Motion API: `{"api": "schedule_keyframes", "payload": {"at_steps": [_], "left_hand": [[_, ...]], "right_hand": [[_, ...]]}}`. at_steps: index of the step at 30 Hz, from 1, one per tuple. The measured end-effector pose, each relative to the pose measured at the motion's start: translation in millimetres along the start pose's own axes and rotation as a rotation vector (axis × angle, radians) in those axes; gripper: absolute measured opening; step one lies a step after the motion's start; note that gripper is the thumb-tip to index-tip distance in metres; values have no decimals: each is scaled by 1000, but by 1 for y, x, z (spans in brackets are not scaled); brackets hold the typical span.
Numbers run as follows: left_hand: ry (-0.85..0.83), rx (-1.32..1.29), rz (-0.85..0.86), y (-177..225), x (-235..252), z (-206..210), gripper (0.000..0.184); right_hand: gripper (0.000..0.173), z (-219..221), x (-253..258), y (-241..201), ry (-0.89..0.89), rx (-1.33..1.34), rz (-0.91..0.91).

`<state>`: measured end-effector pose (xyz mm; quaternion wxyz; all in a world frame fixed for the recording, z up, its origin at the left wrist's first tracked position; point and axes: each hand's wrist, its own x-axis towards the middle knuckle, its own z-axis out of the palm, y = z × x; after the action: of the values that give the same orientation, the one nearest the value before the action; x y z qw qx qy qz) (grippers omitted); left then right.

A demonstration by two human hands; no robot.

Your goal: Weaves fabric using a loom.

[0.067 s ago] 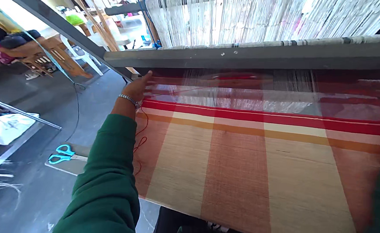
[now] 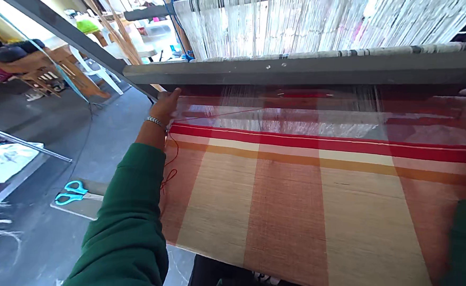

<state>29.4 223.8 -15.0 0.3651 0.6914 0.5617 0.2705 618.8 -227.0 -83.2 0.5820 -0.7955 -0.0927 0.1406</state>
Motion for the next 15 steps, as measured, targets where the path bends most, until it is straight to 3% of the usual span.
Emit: {"api": "schedule_keyframes", "payload": {"at_steps": [3,5,6,10,12,15], "left_hand": [[239,254,399,28,-26,20,65],[138,225,609,58,-54,50,58],[12,155,614,76,-71,68,53],[-516,-234,231,124,-108,138,34],[-585,-217,83,133,-109,160,33],[-610,-171,31,137,-112,173,35]], "right_hand": [[120,12,-37,-33,2,-20,-25],[116,16,-56,-44,4,15,-6],[116,16,-58,-45,10,28,8],[121,14,-54,-43,38,16,38],[120,14,-60,-46,37,7,43],[119,13,-58,-48,35,-1,48]]}}
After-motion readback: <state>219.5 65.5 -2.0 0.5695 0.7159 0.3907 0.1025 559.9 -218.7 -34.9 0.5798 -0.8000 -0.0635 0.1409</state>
